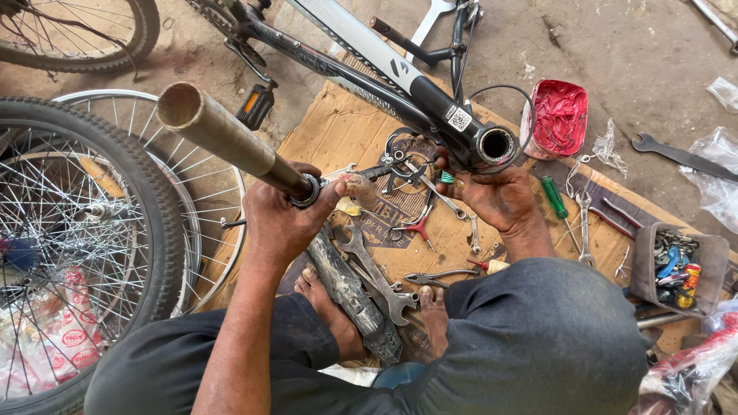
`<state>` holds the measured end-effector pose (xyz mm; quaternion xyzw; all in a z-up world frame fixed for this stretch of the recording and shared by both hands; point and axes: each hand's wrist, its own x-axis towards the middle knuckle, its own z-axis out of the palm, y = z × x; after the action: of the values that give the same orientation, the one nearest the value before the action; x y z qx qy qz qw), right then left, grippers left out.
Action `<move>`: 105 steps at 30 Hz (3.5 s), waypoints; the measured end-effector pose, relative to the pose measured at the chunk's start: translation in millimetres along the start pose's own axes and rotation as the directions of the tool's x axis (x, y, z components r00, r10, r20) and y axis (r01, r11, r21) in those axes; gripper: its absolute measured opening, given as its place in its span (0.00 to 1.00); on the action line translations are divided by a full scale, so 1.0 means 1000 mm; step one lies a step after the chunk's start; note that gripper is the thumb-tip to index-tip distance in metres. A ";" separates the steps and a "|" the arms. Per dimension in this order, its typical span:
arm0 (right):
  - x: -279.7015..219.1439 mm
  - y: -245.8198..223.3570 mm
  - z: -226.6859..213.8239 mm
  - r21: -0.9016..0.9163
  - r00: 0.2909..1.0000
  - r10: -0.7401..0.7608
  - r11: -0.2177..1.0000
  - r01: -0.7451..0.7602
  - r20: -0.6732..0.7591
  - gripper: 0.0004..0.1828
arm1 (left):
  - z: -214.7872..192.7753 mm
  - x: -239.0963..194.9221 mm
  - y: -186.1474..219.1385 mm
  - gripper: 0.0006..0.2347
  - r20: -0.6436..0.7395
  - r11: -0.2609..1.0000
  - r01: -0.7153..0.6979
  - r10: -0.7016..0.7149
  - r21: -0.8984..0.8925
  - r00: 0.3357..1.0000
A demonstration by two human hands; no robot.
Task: The person sits on the floor and works on a bicycle frame, specifically the head tube area. They insert a metal tube into the frame, apply red grease to the interior, and use a hammer to tap the tube into place. The person also handles small metal parts and uses a screwdriver to manipulate components within the frame.
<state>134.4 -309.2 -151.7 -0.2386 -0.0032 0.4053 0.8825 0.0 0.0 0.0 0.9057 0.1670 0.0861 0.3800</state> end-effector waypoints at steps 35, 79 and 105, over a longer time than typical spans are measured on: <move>0.014 0.009 -0.050 -0.626 0.891 -0.444 0.669 0.401 0.096 0.25 | 0.003 -0.004 -0.002 0.18 -0.067 0.990 -0.143 0.142 -0.007 0.988; -0.040 0.061 0.033 0.278 0.902 -0.256 0.891 0.360 -0.348 0.27 | 0.010 -0.006 0.011 0.18 -0.063 0.987 -0.153 0.155 0.040 0.986; -0.040 0.089 0.033 0.049 0.924 -0.266 0.956 0.289 -0.275 0.30 | 0.015 -0.015 0.009 0.19 -0.044 0.990 -0.129 0.132 0.060 0.990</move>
<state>37.9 -274.3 -152.4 -0.2485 0.0993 0.2404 0.9331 -7.6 -21.3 -4.7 0.9228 0.1190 0.1275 0.3436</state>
